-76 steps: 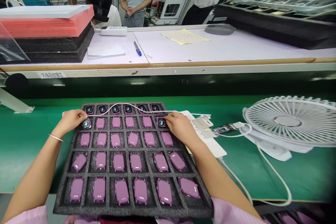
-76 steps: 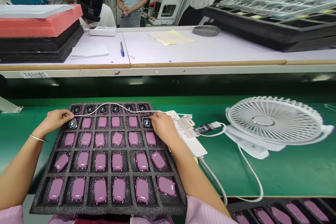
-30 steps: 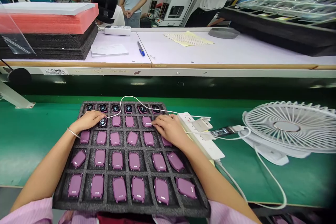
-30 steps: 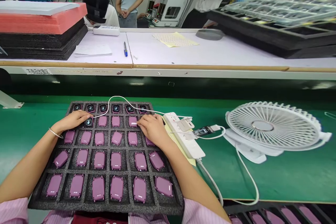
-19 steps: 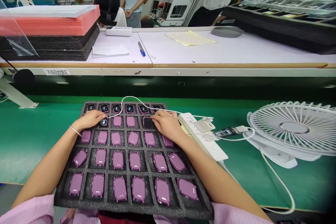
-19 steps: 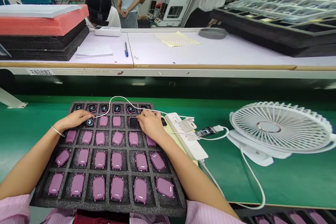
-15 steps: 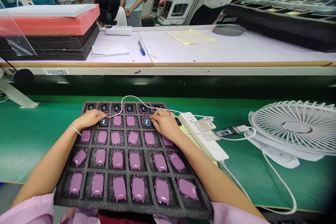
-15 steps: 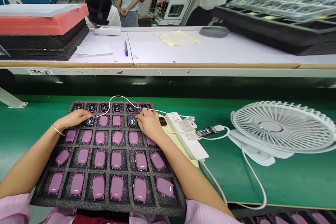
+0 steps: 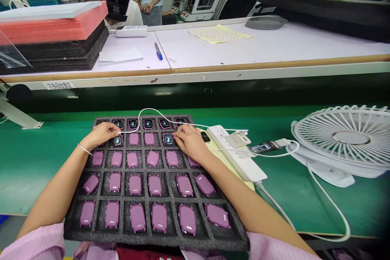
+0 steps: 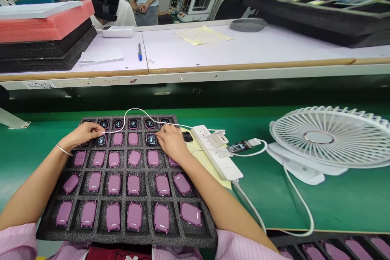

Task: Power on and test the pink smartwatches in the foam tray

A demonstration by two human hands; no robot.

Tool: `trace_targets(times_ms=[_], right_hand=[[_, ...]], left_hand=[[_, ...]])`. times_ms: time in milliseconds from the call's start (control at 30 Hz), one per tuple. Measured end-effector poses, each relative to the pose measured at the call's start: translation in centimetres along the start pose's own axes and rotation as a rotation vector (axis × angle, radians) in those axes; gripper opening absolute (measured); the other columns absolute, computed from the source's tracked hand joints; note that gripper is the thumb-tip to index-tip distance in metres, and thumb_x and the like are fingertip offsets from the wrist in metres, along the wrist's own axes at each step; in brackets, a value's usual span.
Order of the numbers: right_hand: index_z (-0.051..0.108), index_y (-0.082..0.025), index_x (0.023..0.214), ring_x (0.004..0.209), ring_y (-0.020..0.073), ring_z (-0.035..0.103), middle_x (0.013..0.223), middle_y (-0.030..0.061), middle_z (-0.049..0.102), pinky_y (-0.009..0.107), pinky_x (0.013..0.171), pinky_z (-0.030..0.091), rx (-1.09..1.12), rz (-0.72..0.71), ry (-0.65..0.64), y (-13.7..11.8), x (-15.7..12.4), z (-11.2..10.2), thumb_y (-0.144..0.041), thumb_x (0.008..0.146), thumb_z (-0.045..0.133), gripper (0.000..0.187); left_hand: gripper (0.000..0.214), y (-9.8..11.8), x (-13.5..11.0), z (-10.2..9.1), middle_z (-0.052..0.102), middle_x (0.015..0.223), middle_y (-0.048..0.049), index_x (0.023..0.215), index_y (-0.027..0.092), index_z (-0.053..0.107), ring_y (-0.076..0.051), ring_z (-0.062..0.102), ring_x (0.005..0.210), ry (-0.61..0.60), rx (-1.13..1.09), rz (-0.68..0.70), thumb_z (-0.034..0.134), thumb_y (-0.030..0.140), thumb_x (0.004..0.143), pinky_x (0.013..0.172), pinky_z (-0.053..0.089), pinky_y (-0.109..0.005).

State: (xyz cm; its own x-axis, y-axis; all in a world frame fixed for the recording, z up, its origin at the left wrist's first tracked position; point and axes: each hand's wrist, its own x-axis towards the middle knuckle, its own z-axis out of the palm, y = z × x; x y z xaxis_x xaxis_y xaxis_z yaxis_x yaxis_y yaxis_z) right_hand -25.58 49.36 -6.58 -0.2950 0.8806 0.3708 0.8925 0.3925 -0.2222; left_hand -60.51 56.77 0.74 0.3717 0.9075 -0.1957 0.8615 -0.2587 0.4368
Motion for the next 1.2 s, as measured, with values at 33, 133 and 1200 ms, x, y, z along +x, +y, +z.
trace_targets(times_ms=[33,133,1200], right_hand=[[0.073,-0.020,0.095,0.089,0.0267,0.053,0.093,0.0097,0.059,0.037,0.075,0.037,0.000,0.001,-0.002,0.0,0.0,0.0,-0.017,0.094,0.052,0.021],[0.073,-0.020,0.095,0.088,0.0264,0.052,0.094,0.0097,0.059,0.037,0.075,0.037,-0.007,0.008,-0.011,-0.1,0.0,0.0,-0.017,0.094,0.054,0.019],[0.068,-0.019,0.093,0.082,0.0207,0.059,0.087,0.0054,0.067,0.038,0.082,0.028,-0.067,-0.072,0.240,-3.1,0.0,-1.5,-0.021,0.101,0.049,0.021]], left_hand=[[0.034,0.5,0.0,0.1,0.076,0.092,-0.0062,0.092,0.021,0.074,-0.030,0.067,0.096,0.051,0.014,-0.021,0.053,0.046,0.083,0.095,0.044,-0.044],[0.025,2.6,-0.1,0.9,0.074,0.098,-0.0055,0.095,0.022,0.072,-0.029,0.065,0.098,0.139,-0.029,0.012,0.054,0.037,0.086,0.100,0.040,-0.045],[0.051,3.7,0.6,3.8,0.071,0.099,-0.0064,0.092,0.022,0.068,-0.029,0.057,0.103,-0.127,0.015,0.248,0.023,0.043,0.098,0.097,0.036,-0.047]])
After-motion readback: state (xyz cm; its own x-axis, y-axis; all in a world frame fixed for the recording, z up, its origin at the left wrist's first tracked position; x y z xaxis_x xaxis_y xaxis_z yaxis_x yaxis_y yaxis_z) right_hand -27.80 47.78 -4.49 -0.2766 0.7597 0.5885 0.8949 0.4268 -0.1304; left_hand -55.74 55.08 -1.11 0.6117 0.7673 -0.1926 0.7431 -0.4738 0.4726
